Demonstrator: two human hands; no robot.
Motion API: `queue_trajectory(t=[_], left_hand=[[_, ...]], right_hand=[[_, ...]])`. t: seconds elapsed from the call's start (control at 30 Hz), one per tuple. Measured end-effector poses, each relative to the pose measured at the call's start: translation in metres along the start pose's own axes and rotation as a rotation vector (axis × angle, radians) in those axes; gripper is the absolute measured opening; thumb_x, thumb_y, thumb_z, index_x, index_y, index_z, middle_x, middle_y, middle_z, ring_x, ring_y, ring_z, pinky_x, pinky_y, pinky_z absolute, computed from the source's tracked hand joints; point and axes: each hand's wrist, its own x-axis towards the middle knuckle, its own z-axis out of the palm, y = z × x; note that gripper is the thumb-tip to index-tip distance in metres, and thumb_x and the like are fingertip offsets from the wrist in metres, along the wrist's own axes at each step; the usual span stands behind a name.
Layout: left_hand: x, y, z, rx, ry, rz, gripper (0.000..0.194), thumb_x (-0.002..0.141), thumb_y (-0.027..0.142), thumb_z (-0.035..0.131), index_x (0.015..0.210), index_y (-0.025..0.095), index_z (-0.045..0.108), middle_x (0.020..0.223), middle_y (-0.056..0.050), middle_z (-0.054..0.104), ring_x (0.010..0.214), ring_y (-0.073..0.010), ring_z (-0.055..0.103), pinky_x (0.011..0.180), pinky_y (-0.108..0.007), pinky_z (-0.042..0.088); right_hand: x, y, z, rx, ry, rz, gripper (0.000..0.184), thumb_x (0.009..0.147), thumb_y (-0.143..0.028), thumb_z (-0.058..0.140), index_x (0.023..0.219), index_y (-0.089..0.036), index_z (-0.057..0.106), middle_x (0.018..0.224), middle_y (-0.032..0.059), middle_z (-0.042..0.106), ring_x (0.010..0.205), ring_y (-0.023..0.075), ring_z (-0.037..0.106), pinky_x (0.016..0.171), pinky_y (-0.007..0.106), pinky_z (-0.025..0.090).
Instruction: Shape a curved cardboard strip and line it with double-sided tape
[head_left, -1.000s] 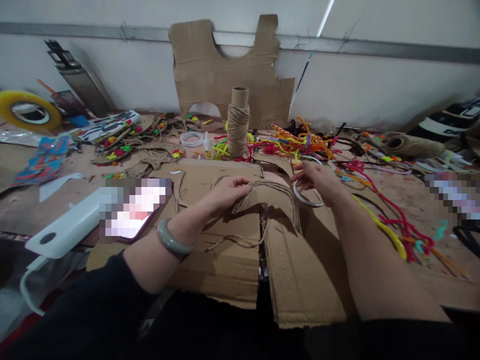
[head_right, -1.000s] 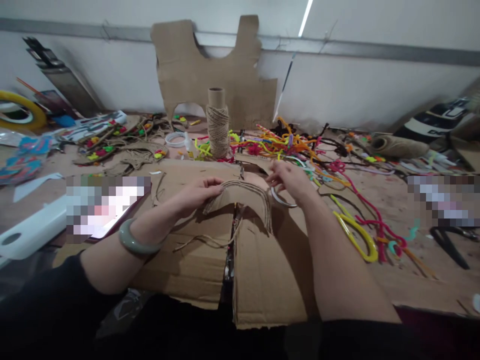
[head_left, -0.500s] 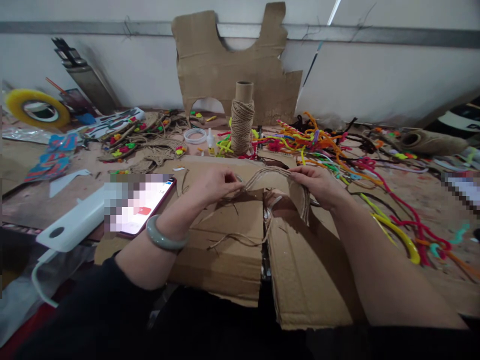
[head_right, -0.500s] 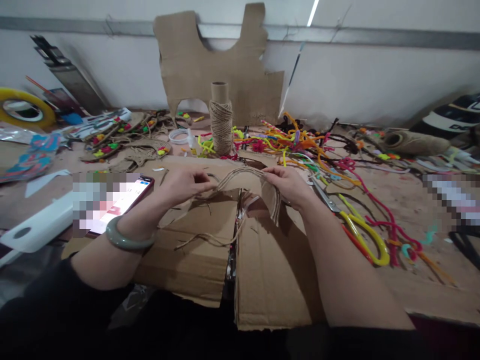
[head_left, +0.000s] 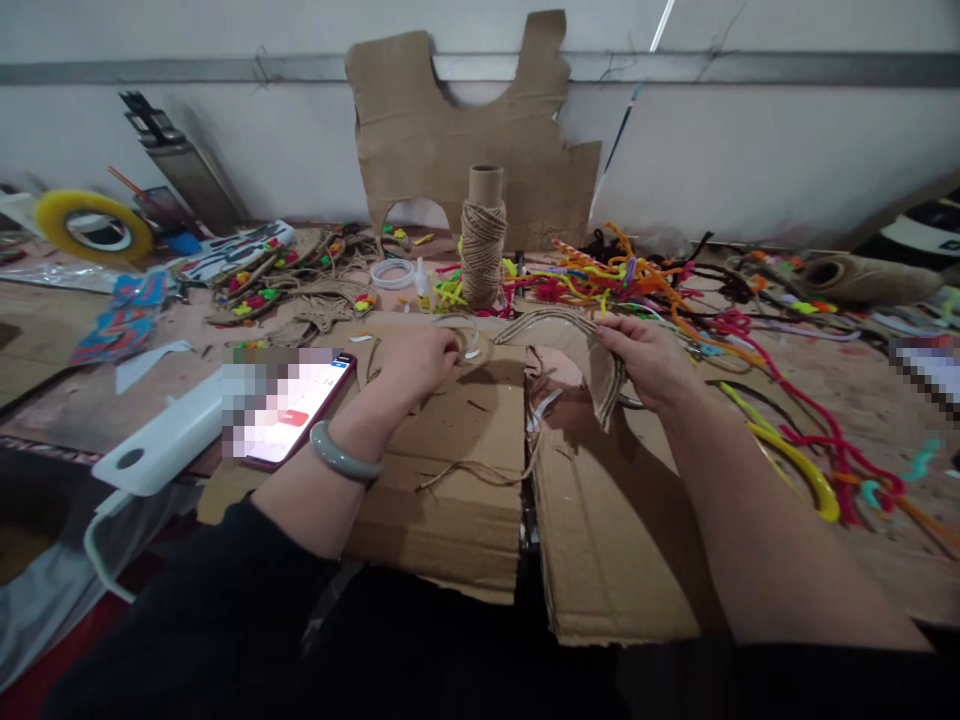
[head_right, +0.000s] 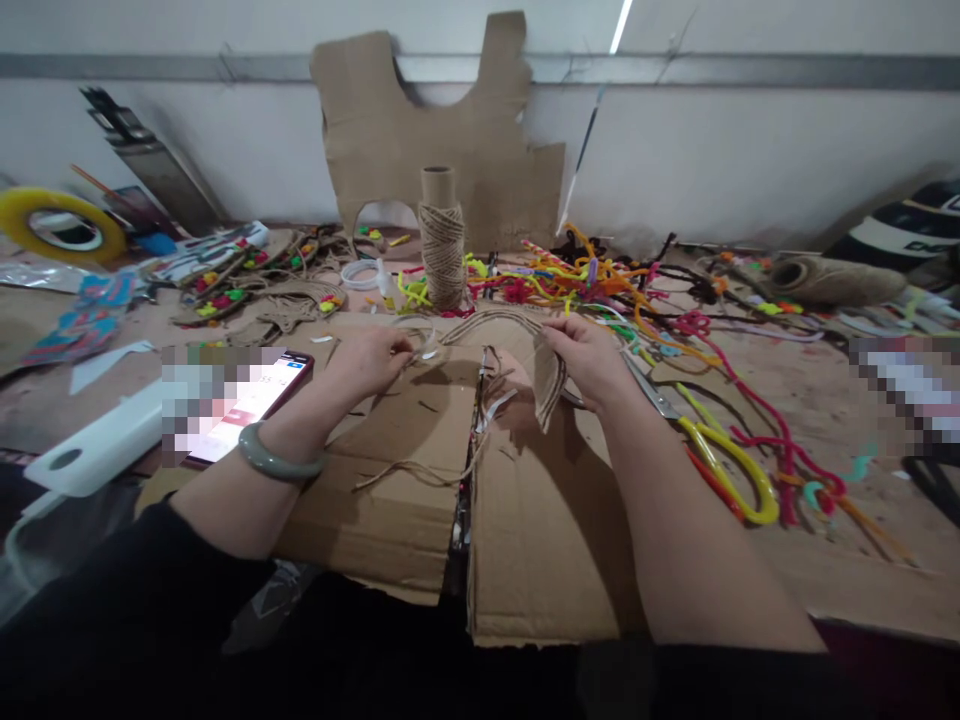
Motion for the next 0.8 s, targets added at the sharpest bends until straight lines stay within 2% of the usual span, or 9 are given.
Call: queue_trajectory(t=[0.17,0.27,0.37,0.43,0.5,0.57,0.6,0.67,0.8], left_hand=[[0.003,0.001,-0.003,-0.17,0.122,-0.11,0.009,0.061,0.016,0.069,0.059,0.024,0.066,0.063,-0.004,0.061,0.078,-0.0235,0.054,0.083,-0.03,0.04],[0.001,0.013,-0.001,-0.385,0.116,-0.129,0.003,0.067,0.022,0.069,0.065,0.021,0.069,0.067,-0.002,0.064,0.074,-0.0195,0.053,0.076,-0.028,0.041],[-0.005,0.026,0.006,-0.516,-0.061,-0.161,0.013,0.076,0.027,0.066,0.067,0.019,0.069,0.067,-0.001,0.064,0.065,-0.014,0.052,0.066,-0.024,0.041],[-0.01,0.032,0.01,-0.58,-0.206,-0.195,0.012,0.077,0.028,0.066,0.072,0.018,0.071,0.068,-0.001,0.064,0.062,-0.0116,0.051,0.059,-0.022,0.04],[-0.013,0.033,0.011,-0.649,-0.346,-0.227,0.014,0.075,0.03,0.069,0.069,0.017,0.07,0.064,0.0,0.062,0.056,-0.0097,0.049,0.051,-0.02,0.037],[-0.014,0.032,0.009,-0.738,-0.424,-0.291,0.018,0.071,0.032,0.072,0.064,0.016,0.067,0.06,0.0,0.059,0.052,-0.0088,0.047,0.046,-0.019,0.035],[-0.013,0.031,0.007,-0.803,-0.416,-0.336,0.019,0.069,0.032,0.074,0.064,0.016,0.066,0.059,0.0,0.059,0.051,-0.0089,0.048,0.045,-0.019,0.036],[-0.009,0.028,0.004,-0.96,-0.316,-0.425,0.018,0.068,0.031,0.075,0.068,0.015,0.065,0.062,-0.001,0.063,0.053,-0.0106,0.054,0.048,-0.021,0.043],[-0.001,0.024,0.0,-1.17,-0.015,-0.5,0.016,0.072,0.029,0.07,0.078,0.015,0.064,0.071,-0.003,0.068,0.061,-0.014,0.062,0.061,-0.027,0.053]], right_hand=[[-0.007,0.0,0.007,-0.096,-0.107,0.037,0.026,0.066,-0.037,0.066,0.084,-0.019,0.068,0.072,-0.0004,0.066,0.058,0.0115,0.054,0.053,0.023,0.04],[-0.014,-0.004,0.013,-0.158,-0.213,0.014,0.028,0.068,-0.04,0.065,0.086,-0.019,0.069,0.078,0.0018,0.069,0.064,0.0131,0.058,0.056,0.024,0.043],[-0.024,-0.009,0.022,-0.194,-0.351,-0.019,0.029,0.071,-0.041,0.064,0.089,-0.02,0.07,0.087,0.0034,0.07,0.071,0.014,0.06,0.061,0.025,0.046],[-0.029,-0.012,0.028,-0.196,-0.412,-0.032,0.029,0.072,-0.042,0.064,0.09,-0.02,0.069,0.088,0.003,0.07,0.073,0.0141,0.06,0.062,0.025,0.047],[-0.032,-0.014,0.031,-0.193,-0.421,-0.043,0.031,0.071,-0.043,0.064,0.091,-0.02,0.069,0.088,0.003,0.07,0.073,0.0142,0.06,0.063,0.025,0.047],[-0.033,-0.015,0.032,-0.17,-0.378,-0.046,0.036,0.072,-0.048,0.064,0.093,-0.019,0.068,0.091,0.0045,0.07,0.074,0.0148,0.061,0.063,0.025,0.048],[-0.032,-0.015,0.032,-0.154,-0.351,-0.048,0.04,0.073,-0.053,0.063,0.093,-0.019,0.067,0.092,0.0054,0.07,0.074,0.0152,0.061,0.062,0.025,0.048],[-0.031,-0.015,0.031,-0.138,-0.321,-0.045,0.047,0.075,-0.062,0.058,0.089,-0.018,0.066,0.085,0.0064,0.07,0.07,0.0152,0.06,0.058,0.025,0.047],[-0.038,-0.02,0.031,-0.14,-0.45,-0.009,0.054,0.075,-0.071,0.055,0.084,-0.017,0.061,0.074,0.0058,0.068,0.059,0.0129,0.059,0.053,0.024,0.046]])
